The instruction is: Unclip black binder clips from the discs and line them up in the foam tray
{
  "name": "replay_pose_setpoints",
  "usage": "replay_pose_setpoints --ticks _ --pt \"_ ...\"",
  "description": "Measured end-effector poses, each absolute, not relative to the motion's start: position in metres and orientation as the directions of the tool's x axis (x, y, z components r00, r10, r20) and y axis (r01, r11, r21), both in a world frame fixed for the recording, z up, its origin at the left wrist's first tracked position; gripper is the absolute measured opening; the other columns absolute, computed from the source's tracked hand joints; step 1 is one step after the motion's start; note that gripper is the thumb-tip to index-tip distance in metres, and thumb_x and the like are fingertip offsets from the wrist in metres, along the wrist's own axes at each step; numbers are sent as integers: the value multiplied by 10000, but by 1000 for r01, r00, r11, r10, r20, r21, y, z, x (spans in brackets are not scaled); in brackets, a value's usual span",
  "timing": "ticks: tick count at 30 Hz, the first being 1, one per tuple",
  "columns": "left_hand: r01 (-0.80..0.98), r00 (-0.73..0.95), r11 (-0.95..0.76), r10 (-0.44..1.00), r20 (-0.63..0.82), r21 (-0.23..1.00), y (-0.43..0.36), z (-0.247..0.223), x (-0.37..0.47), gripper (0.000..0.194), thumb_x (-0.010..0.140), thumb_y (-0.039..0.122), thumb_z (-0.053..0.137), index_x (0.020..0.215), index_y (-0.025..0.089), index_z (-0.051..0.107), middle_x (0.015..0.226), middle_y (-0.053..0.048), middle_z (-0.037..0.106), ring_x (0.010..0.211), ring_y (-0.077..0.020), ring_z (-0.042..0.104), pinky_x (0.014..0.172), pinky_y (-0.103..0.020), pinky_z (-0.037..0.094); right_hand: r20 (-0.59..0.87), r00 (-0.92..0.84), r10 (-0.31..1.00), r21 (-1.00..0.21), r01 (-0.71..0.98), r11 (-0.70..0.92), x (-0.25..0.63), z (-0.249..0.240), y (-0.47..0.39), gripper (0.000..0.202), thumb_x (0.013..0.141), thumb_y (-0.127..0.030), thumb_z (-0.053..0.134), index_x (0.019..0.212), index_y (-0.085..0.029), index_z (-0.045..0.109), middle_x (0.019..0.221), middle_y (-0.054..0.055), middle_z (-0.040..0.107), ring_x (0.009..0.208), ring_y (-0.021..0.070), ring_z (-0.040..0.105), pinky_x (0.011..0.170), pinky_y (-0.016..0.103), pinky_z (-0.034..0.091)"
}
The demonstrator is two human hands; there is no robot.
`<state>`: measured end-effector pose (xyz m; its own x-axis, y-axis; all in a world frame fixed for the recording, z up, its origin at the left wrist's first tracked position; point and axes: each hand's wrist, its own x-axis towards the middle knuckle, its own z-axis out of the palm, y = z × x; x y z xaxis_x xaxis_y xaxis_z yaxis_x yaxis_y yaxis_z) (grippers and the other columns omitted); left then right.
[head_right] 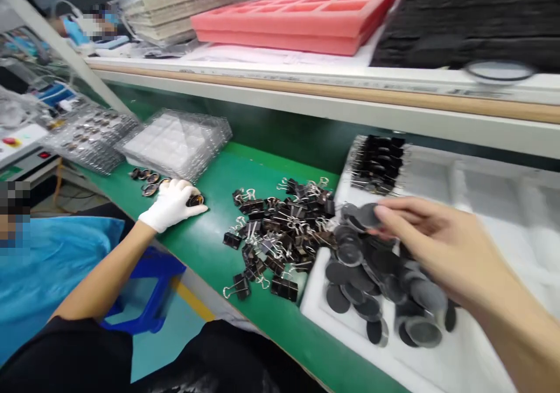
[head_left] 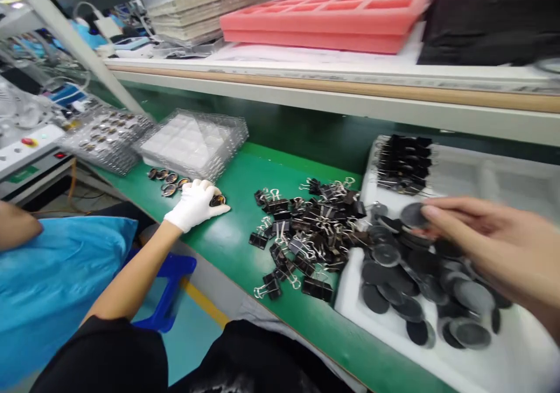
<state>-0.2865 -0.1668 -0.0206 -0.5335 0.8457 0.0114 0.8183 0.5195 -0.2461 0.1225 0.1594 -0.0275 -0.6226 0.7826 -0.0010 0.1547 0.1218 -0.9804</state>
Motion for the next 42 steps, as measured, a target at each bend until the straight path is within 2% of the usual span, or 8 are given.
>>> replay_pose_setpoints --ticks 7,11,15,22,30,34,38,42 --pt "945 -323 317 944 -68 -84 -121 -34 -241 407 969 526 580 1151 172 667 1131 -161 725 973 -311 728 895 -414 531 -250 -736 629 -948 53 -314 94 -13 133 346 732 -525 910 834 -259 714 829 40 742 812 240 758 753 386 648" --pt "926 -378 377 922 78 28 -106 -22 -240 603 884 550 659 1340 168 565 1168 -142 753 1011 -294 750 899 -401 586 -248 -742 623 -931 4 -366 97 -10 133 348 728 -488 919 855 -250 698 867 31 755 814 218 762 734 344 633" --pt "951 -308 274 893 330 147 -71 12 -221 735 853 601 704 1419 183 489 1176 -117 745 896 -224 750 842 -356 610 -110 -771 627 -974 -41 -222 89 12 128 368 756 -502 886 899 -222 693 898 42 761 796 205 755 677 312 595" --pt "971 219 -240 883 414 -3 25 54 -143 741 903 487 707 1514 191 410 1143 -112 748 961 -264 758 854 -375 590 337 -676 655 -889 0 457 63 47 113 146 924 -366 682 948 -234 740 921 43 757 831 202 698 687 346 546" --pt "951 285 -309 895 344 14 48 49 -129 661 906 369 730 1483 187 463 1173 -142 728 1024 -294 737 883 -392 569 203 -699 686 -955 12 296 57 16 130 283 918 -438 703 1107 -228 719 1089 83 764 918 233 735 770 393 624" --pt "931 200 -268 943 266 249 46 50 -146 680 935 543 670 1496 201 494 1282 -140 693 1074 -267 711 917 -380 559 220 -673 706 -957 -8 290 50 6 135 290 937 -473 695 1078 -225 745 996 72 779 889 239 741 816 419 629" --pt "832 35 -106 990 140 544 45 49 -151 435 999 542 537 1240 213 688 955 -18 754 841 -169 695 785 -289 539 200 -659 725 -971 -33 238 44 3 134 329 862 -527 794 1000 -235 735 920 57 768 841 229 734 780 392 638" --pt "756 -58 -69 984 171 651 48 43 -142 347 957 503 608 1057 194 729 841 1 736 756 -148 659 703 -265 503 131 -699 704 -986 -19 164 45 4 138 392 816 -576 833 982 -235 735 912 58 765 807 223 723 734 382 643"
